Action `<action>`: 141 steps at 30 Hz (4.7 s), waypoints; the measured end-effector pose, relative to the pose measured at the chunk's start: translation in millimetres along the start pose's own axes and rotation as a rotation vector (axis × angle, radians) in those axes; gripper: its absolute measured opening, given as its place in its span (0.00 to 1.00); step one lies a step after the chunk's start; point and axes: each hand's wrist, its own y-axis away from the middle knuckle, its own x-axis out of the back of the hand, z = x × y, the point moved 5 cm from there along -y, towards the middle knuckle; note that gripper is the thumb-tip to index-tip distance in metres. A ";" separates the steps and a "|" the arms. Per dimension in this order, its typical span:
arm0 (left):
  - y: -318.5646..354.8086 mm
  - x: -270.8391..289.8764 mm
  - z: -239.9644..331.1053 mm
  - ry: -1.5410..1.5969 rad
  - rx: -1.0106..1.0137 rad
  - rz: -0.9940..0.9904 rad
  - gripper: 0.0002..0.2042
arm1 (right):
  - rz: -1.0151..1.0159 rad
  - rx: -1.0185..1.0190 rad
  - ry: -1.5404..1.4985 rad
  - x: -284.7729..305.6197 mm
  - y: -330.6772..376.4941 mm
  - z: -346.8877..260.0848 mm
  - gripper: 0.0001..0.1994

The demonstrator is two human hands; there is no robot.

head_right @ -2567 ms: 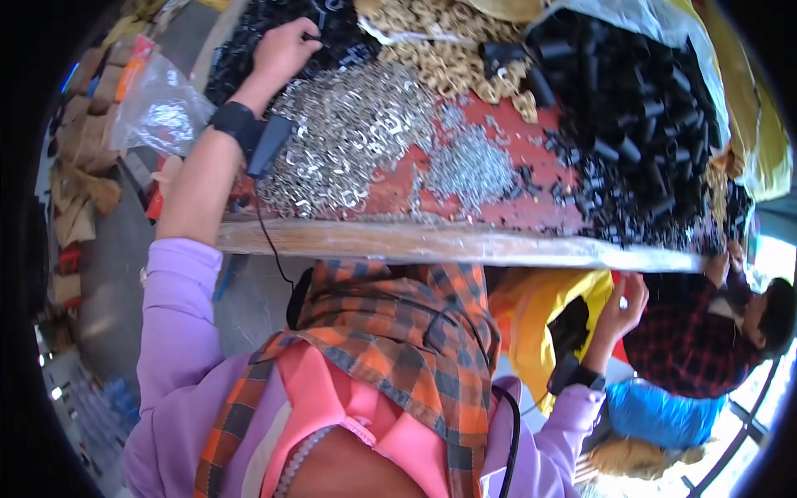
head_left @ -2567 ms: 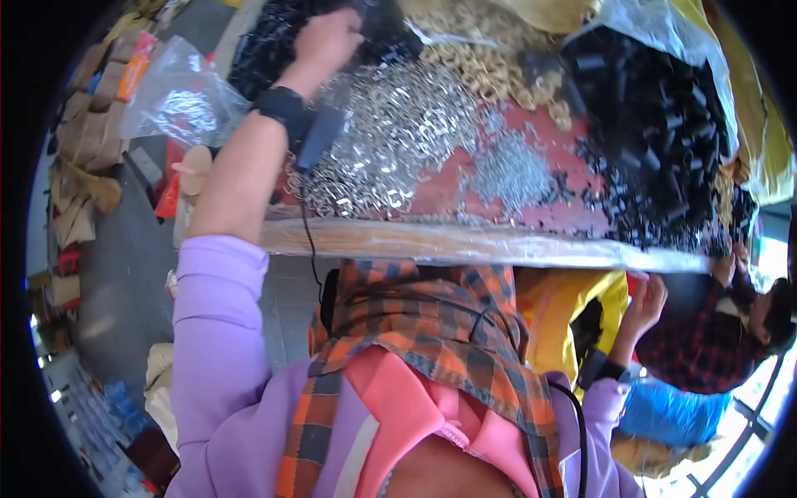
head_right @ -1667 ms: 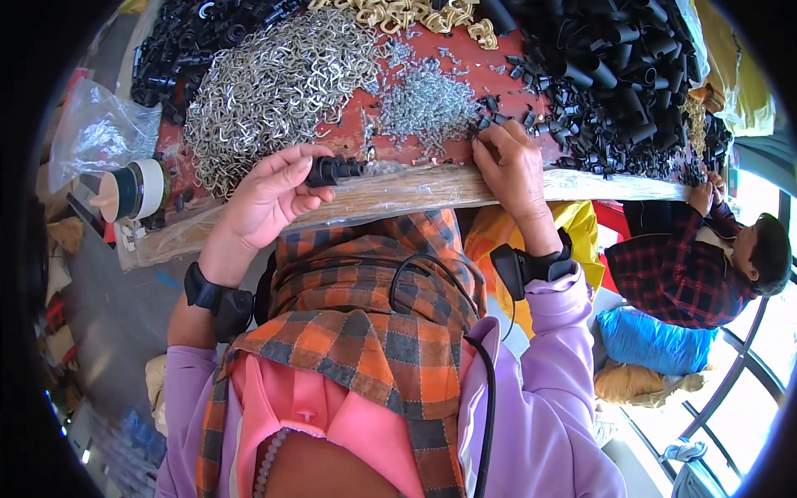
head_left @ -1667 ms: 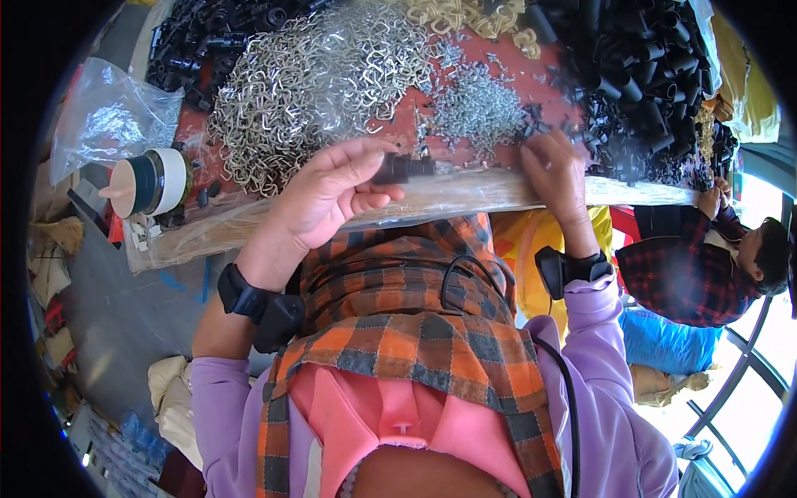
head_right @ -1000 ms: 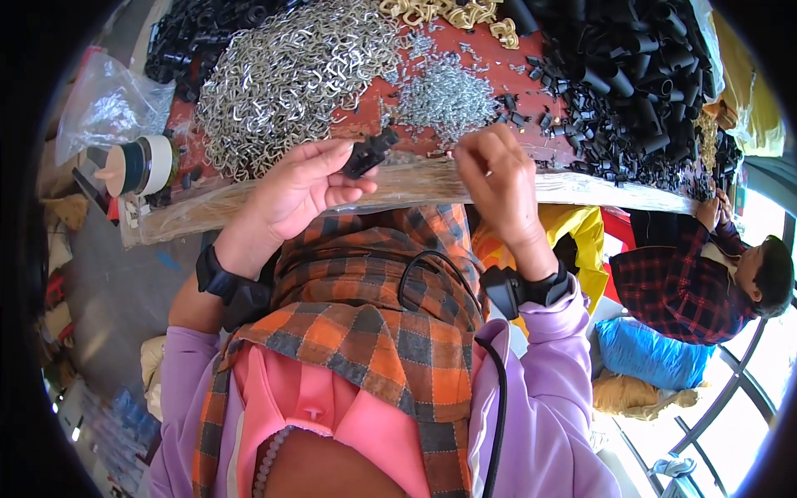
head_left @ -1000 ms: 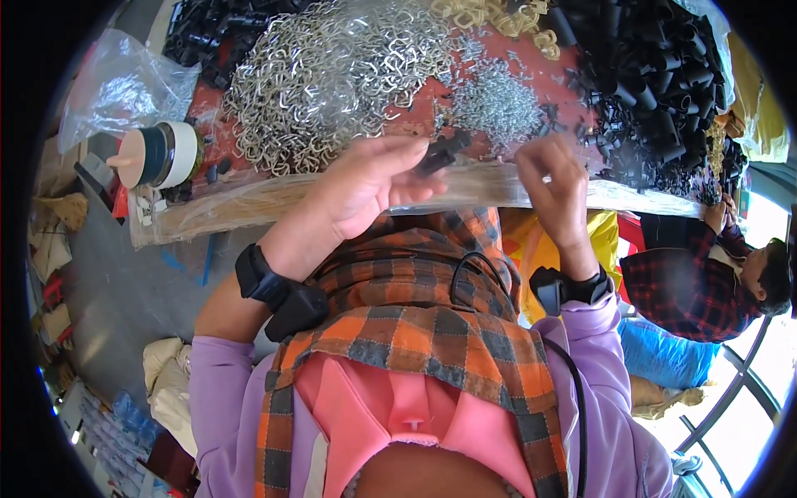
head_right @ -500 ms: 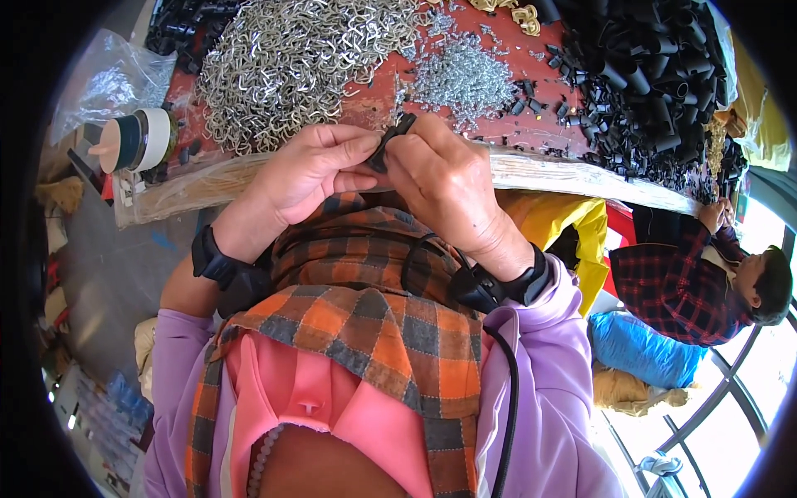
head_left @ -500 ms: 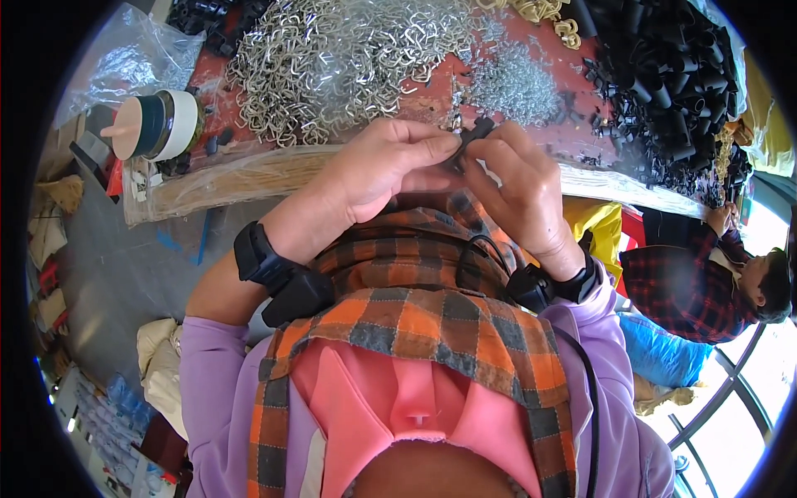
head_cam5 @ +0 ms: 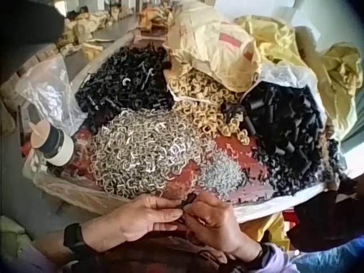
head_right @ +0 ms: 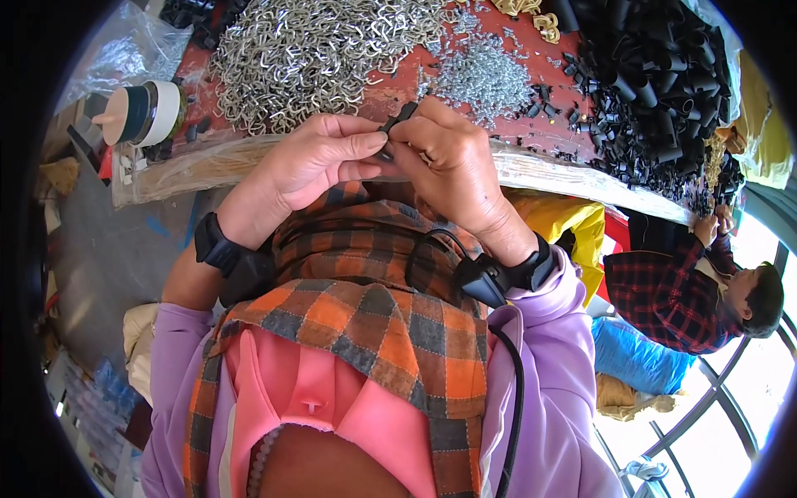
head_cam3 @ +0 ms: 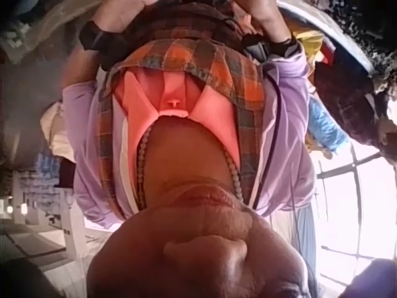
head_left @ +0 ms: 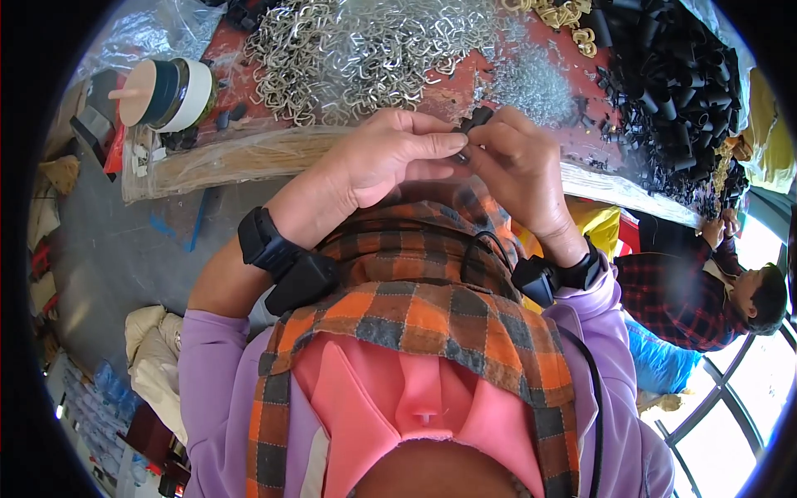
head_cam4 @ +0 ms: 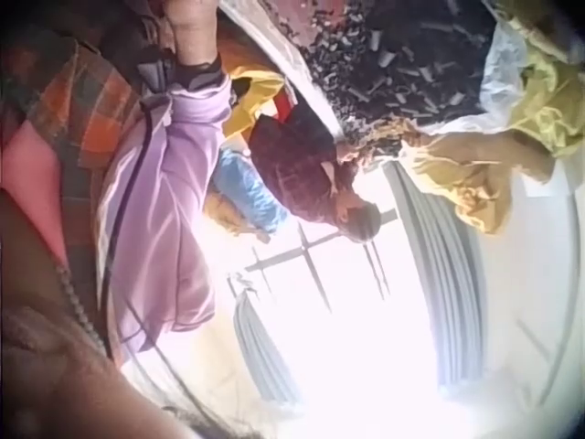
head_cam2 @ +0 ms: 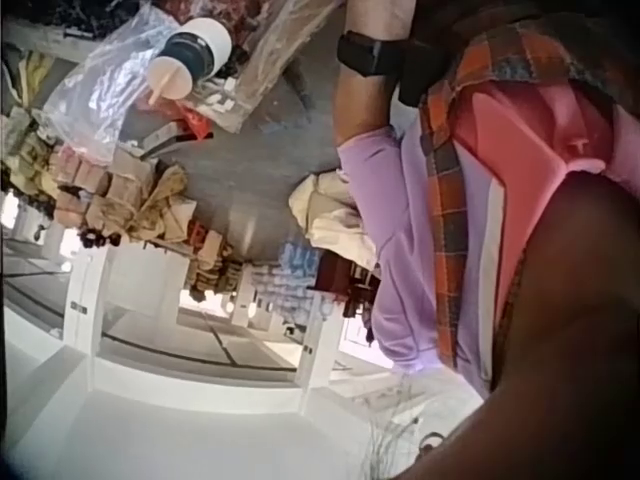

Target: The person assembles components by hand, picking up a black plastic housing and inserting a metal clip and a small spring into it. They then press a black cap onto the housing and place the completed assembly onto the work table before reaching for more parts.

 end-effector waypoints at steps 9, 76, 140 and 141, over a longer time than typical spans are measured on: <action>3.7 4.5 0.5 0.002 0.001 -0.015 0.10 | -0.043 -0.025 0.054 -8.9 -4.1 -1.0 0.04; 11.8 18.2 37.4 0.173 -0.302 -0.154 0.10 | -0.313 -0.913 -1.392 -47.1 -14.9 41.6 0.07; -1.7 -5.1 14.2 0.028 -0.110 -0.100 0.11 | -0.052 -0.484 -1.070 -16.8 6.3 39.0 0.16; 1.1 -3.3 12.1 0.034 -0.106 -0.100 0.11 | -0.091 -0.501 -1.080 -21.3 8.6 37.0 0.15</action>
